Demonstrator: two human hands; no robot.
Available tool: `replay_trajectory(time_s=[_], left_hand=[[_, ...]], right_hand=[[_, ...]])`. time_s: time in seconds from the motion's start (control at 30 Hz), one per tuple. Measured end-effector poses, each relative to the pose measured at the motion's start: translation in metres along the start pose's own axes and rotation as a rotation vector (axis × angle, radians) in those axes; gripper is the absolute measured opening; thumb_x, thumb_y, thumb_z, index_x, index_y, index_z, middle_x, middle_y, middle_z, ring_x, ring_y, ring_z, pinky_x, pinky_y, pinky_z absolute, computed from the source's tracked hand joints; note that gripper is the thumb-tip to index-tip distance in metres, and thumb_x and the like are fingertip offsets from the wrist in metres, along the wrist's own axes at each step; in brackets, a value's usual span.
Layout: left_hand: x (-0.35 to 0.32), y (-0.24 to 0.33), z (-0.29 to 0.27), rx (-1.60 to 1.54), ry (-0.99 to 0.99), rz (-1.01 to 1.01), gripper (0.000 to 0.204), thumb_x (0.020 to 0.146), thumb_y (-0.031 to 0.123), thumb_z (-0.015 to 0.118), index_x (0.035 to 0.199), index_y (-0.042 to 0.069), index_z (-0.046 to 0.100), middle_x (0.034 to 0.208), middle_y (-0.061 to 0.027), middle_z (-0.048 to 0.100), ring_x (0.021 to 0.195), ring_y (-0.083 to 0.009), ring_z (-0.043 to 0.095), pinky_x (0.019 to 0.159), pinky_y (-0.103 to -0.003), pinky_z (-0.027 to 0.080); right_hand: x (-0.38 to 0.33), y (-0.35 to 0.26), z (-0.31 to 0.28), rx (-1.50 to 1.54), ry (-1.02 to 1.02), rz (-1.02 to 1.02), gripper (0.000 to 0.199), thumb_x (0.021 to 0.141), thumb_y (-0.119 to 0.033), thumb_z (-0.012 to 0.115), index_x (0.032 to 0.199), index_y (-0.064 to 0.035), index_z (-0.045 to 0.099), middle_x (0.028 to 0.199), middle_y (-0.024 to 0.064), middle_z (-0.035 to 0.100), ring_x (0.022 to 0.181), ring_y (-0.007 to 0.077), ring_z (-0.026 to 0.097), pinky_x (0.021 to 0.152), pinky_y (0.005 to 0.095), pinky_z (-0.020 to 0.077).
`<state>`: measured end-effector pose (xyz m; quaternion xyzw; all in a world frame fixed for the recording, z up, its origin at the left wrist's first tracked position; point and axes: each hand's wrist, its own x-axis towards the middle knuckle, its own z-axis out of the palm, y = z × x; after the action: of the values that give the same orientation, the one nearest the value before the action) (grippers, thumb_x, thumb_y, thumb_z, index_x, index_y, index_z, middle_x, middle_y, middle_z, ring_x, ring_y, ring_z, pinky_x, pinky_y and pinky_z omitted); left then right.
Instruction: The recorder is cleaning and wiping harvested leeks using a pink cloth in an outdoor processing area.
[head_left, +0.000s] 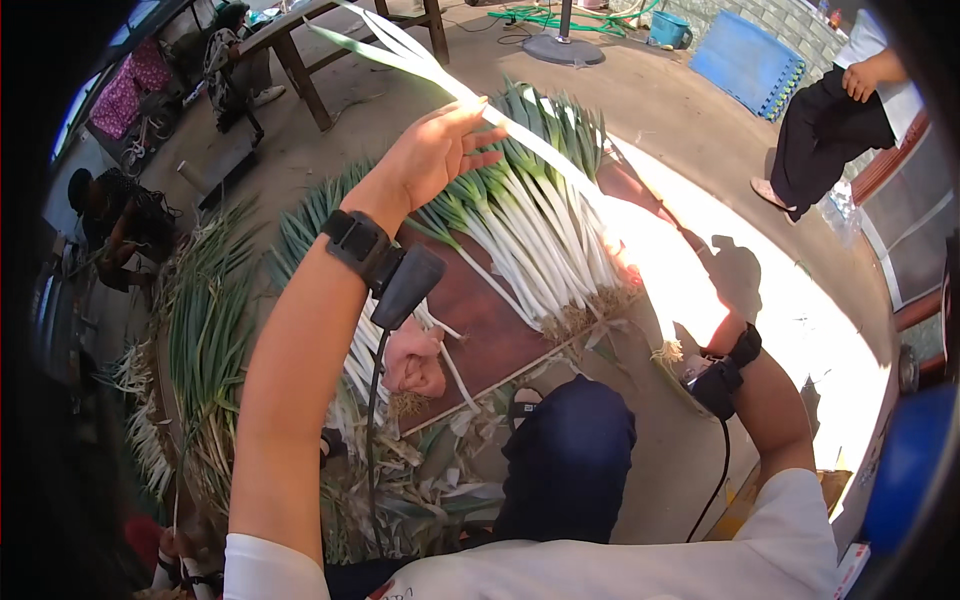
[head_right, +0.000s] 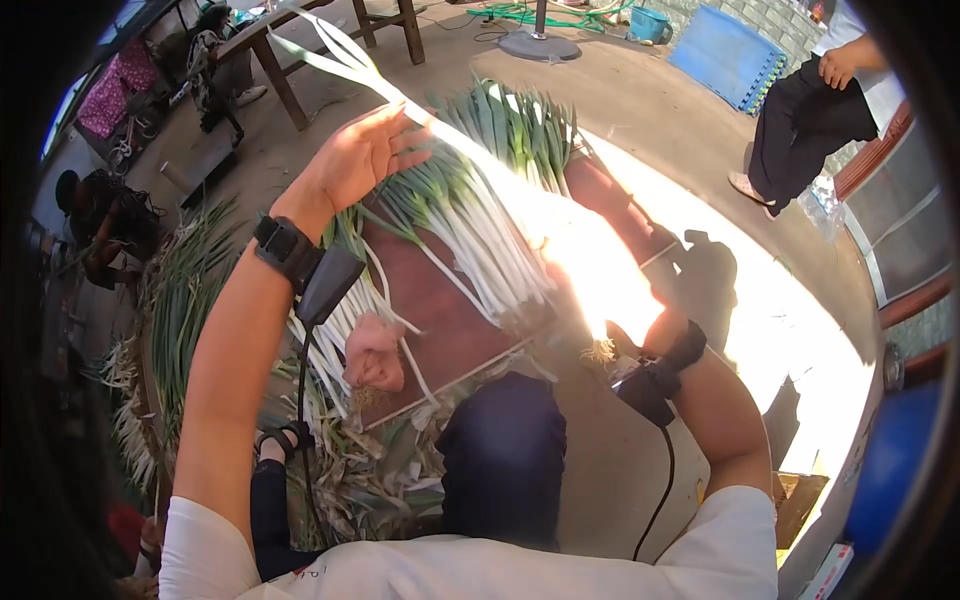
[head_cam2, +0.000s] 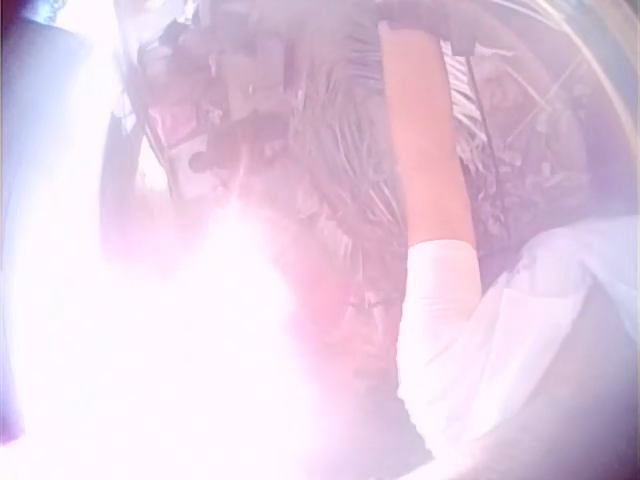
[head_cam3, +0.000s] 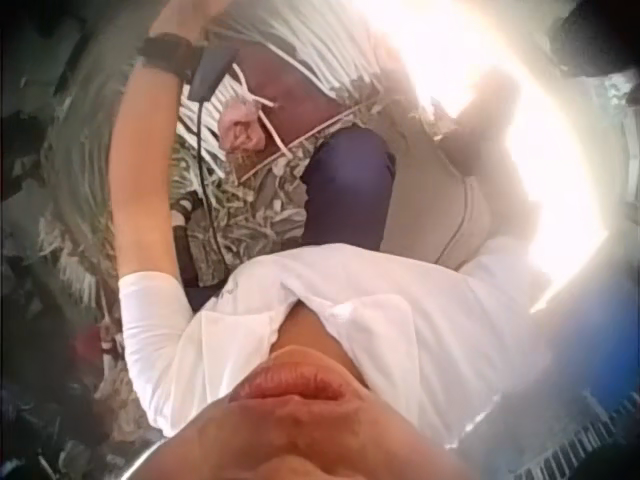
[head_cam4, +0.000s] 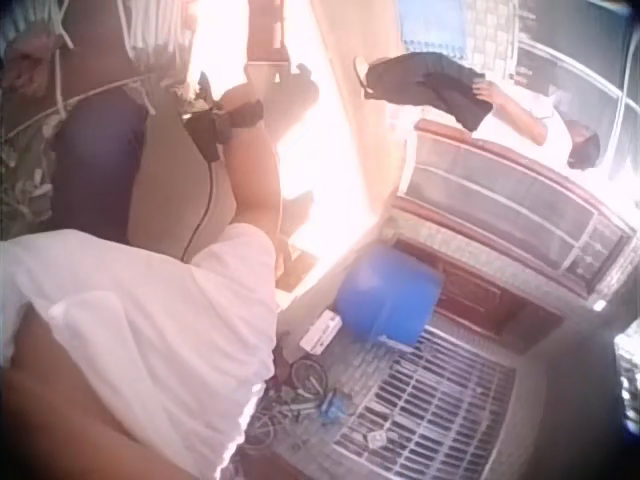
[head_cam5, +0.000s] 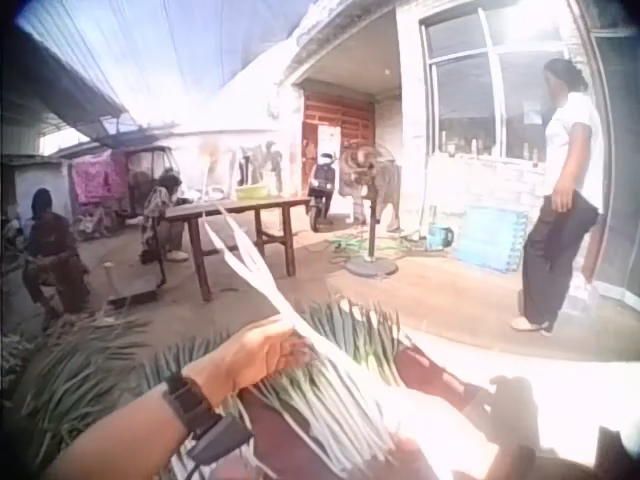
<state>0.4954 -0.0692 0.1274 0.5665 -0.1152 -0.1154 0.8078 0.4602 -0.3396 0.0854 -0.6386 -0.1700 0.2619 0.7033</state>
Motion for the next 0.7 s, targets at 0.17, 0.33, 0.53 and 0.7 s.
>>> replay_trajectory(time_s=[0.17, 0.33, 0.53, 0.7], left_hand=[[0.015, -0.063, -0.009, 0.263, 0.072, -0.148, 0.063, 0.089, 0.03, 0.048, 0.136, 0.001, 0.018, 0.131, -0.0105, 0.037, 0.115, -0.0206, 0.042, 0.094, -0.033, 0.037], [-0.048, -0.15, -0.055, 0.306, 0.153, -0.528, 0.056, 0.09, 0.027, 0.048, 0.134, 0.003, 0.025, 0.129, -0.0109, 0.04, 0.111, -0.0191, 0.045, 0.09, -0.03, 0.039], [-0.141, -0.219, -0.106, 0.177, 0.345, -0.797, 0.052, 0.089, 0.021, 0.049, 0.132, 0.001, 0.029, 0.123, -0.0125, 0.045, 0.104, -0.0155, 0.048, 0.084, -0.025, 0.041], [-0.19, -0.261, -0.119, 0.775, 0.394, -0.522, 0.044, 0.08, 0.013, 0.057, 0.12, -0.002, 0.044, 0.105, -0.0114, 0.055, 0.086, -0.0159, 0.052, 0.076, -0.025, 0.042]], right_hand=[[0.056, 0.09, -0.049, 0.045, 0.167, -0.129, 0.035, 0.089, -0.018, 0.048, 0.119, -0.0011, 0.044, 0.081, 0.001, 0.05, 0.061, 0.0058, 0.04, 0.055, 0.0192, 0.0356], [0.096, 0.212, -0.106, 0.018, 0.313, 0.148, 0.048, 0.086, -0.009, 0.047, 0.131, -0.0004, 0.032, 0.084, 0.0019, 0.052, 0.064, 0.0082, 0.044, 0.059, 0.021, 0.0388], [0.084, 0.297, -0.149, -0.436, 0.356, 0.143, 0.051, 0.077, -0.007, 0.059, 0.125, -0.0013, 0.042, 0.099, 0.0093, 0.058, 0.083, 0.0158, 0.053, 0.074, 0.0281, 0.0433], [0.051, 0.271, -0.126, -0.344, 0.468, 0.332, 0.031, 0.076, -0.016, 0.063, 0.101, 0.0006, 0.055, 0.085, 0.0085, 0.059, 0.079, 0.0148, 0.054, 0.069, 0.0262, 0.0436]])
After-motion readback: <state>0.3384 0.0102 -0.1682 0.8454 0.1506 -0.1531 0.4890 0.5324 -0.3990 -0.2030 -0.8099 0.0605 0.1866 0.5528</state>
